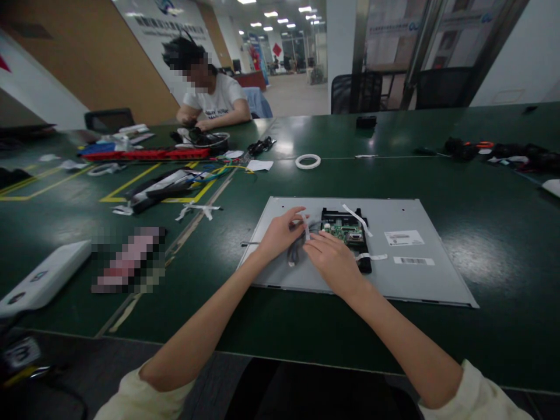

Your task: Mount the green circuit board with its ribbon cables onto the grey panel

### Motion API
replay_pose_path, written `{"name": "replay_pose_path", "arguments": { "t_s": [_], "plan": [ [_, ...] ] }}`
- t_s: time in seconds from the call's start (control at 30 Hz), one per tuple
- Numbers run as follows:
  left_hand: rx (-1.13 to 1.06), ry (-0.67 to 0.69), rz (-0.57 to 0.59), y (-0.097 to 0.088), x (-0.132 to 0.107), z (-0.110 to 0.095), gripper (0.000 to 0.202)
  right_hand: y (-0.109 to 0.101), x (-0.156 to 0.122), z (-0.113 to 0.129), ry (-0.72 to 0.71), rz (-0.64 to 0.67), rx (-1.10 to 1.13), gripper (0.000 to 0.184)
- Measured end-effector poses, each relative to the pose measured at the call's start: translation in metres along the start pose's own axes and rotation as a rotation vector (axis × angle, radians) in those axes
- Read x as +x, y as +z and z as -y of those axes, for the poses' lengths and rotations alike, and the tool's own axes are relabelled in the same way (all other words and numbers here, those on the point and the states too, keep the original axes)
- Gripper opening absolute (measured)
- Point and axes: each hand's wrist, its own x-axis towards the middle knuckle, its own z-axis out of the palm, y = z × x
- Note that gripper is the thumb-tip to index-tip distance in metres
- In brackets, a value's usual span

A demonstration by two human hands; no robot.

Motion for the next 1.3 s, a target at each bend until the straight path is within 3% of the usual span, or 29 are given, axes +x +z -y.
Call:
{"name": "replay_pose_path", "arguments": {
  "t_s": [0.27,0.53,0.77,0.93,1.3],
  "plan": [
    [0.061,-0.049,-0.011,-0.003,-0.001,-0.005,0.038,0.000,0.004,0.003,0.026,-0.038,0.011,0.022],
    [0.022,0.075,0.057,0.000,-0.002,0.001,0.051,0.000,0.003,0.003,0.028,-0.028,0.006,0.027],
    [0.102,0.110,-0.086,-0.005,-0.002,-0.009,0.054,-0.009,0.003,0.003,0.076,-0.051,-0.057,0.027],
    [0.157,0.075,-0.158,-0.011,-0.004,-0.021,0.032,-0.015,0.004,0.000,0.096,-0.102,-0.078,0.027],
    [0.296,0.144,0.084,0.001,-0.008,-0.020,0.023,0.000,0.002,0.008,0.094,-0.036,-0.087,0.027]
  ]
}}
